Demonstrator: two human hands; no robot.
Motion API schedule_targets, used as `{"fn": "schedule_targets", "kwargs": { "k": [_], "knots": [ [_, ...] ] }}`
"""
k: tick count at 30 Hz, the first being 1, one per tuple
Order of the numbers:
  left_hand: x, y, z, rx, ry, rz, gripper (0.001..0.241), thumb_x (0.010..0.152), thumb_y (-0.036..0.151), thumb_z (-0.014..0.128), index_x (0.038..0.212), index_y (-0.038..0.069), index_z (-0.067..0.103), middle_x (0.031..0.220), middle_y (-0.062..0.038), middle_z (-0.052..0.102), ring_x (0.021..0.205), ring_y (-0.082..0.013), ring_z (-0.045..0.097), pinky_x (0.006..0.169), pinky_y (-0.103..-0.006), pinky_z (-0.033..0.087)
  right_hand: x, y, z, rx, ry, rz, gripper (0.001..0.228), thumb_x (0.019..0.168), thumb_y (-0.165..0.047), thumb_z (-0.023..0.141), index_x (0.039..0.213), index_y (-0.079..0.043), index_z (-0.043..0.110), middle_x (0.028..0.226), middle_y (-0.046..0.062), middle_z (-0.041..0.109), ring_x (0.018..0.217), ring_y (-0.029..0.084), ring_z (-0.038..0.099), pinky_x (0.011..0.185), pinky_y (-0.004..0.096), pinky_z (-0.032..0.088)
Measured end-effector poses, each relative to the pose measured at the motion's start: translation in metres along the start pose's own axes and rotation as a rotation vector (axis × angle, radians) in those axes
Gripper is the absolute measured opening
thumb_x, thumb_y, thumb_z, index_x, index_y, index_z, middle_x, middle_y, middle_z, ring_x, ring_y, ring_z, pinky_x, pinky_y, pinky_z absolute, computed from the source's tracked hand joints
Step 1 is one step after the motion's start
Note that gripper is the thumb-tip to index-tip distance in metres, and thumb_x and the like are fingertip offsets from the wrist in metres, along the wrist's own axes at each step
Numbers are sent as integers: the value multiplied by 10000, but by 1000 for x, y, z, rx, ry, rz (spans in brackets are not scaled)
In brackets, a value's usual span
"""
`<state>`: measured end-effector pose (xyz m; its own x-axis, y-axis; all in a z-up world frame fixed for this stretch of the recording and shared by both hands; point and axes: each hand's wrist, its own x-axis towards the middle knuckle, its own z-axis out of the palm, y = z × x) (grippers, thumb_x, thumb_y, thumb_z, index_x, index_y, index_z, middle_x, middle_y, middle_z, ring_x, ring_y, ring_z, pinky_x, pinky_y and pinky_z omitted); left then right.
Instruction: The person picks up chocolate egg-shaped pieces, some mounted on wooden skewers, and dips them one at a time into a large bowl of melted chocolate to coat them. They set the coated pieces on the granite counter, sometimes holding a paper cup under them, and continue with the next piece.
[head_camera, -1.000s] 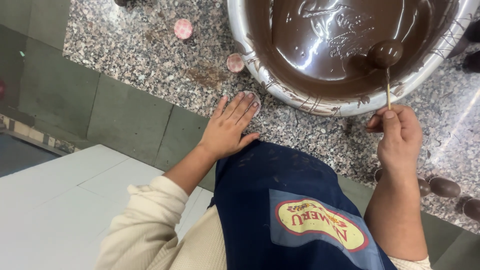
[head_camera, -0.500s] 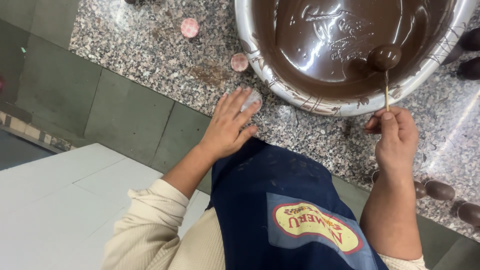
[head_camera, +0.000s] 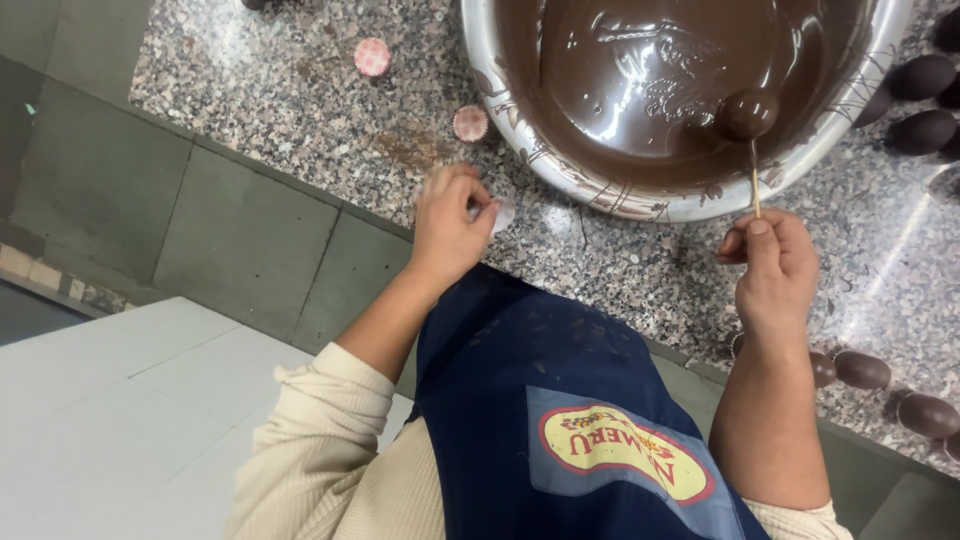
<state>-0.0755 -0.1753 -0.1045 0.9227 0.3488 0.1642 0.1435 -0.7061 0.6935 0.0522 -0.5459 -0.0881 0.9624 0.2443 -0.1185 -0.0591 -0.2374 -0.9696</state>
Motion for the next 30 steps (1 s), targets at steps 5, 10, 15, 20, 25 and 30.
{"fn": "schedule_targets", "kwargs": {
  "k": [5, 10, 15, 20, 25, 30],
  "knots": [
    [-4, 7, 1, -1140, -182, -548, 189, 974, 50, 653, 1106, 71, 518, 1088, -134, 715, 928, -205, 694, 800, -352, 576, -6, -17, -4, 32, 31, -34, 148, 1182, -107, 473, 1146, -17, 585, 919, 61, 631, 820, 140, 605, 776, 286, 535],
    [-17, 6, 7, -1527, -305, -677, 350, 915, -17, 644, 1245, 76, 577, 1106, -126, 697, 993, -206, 718, 873, -349, 613, -11, -46, -11, 51, 37, -69, 182, 1210, -95, 479, 1119, 11, 595, 893, 80, 637, 805, 139, 600, 818, 295, 524],
    [-18, 11, 11, -1505, -254, -745, 208, 905, -5, 659, 1085, 26, 559, 1138, -157, 734, 1020, -259, 742, 864, -435, 632, -12, -82, -10, 31, 34, -189, 177, 1219, -106, 506, 1123, 13, 594, 889, 85, 639, 788, 138, 601, 766, 267, 510],
    [-23, 1, 22, -1577, -233, -748, 217, 932, 3, 678, 1122, 43, 581, 1084, -163, 704, 977, -263, 717, 871, -460, 621, 7, -71, 0, 63, -28, -171, 142, 1140, -110, 511, 1106, -15, 611, 852, 56, 617, 760, 126, 570, 718, 269, 485],
    [-25, 3, 18, -1676, -238, -734, 172, 963, 9, 667, 1076, 63, 549, 1090, -181, 697, 994, -289, 712, 872, -486, 623, 18, -61, 10, 74, -9, -61, 155, 1102, -108, 502, 1059, -21, 623, 814, 36, 608, 726, 111, 551, 684, 260, 470],
    [-19, 9, 10, -1765, -274, -784, 179, 912, -7, 614, 995, 105, 502, 1177, -232, 699, 994, -337, 753, 839, -455, 627, 17, -54, 9, 132, 30, -24, 161, 1090, -108, 526, 1048, -8, 646, 777, 19, 587, 691, 90, 519, 644, 243, 425]
  ]
}}
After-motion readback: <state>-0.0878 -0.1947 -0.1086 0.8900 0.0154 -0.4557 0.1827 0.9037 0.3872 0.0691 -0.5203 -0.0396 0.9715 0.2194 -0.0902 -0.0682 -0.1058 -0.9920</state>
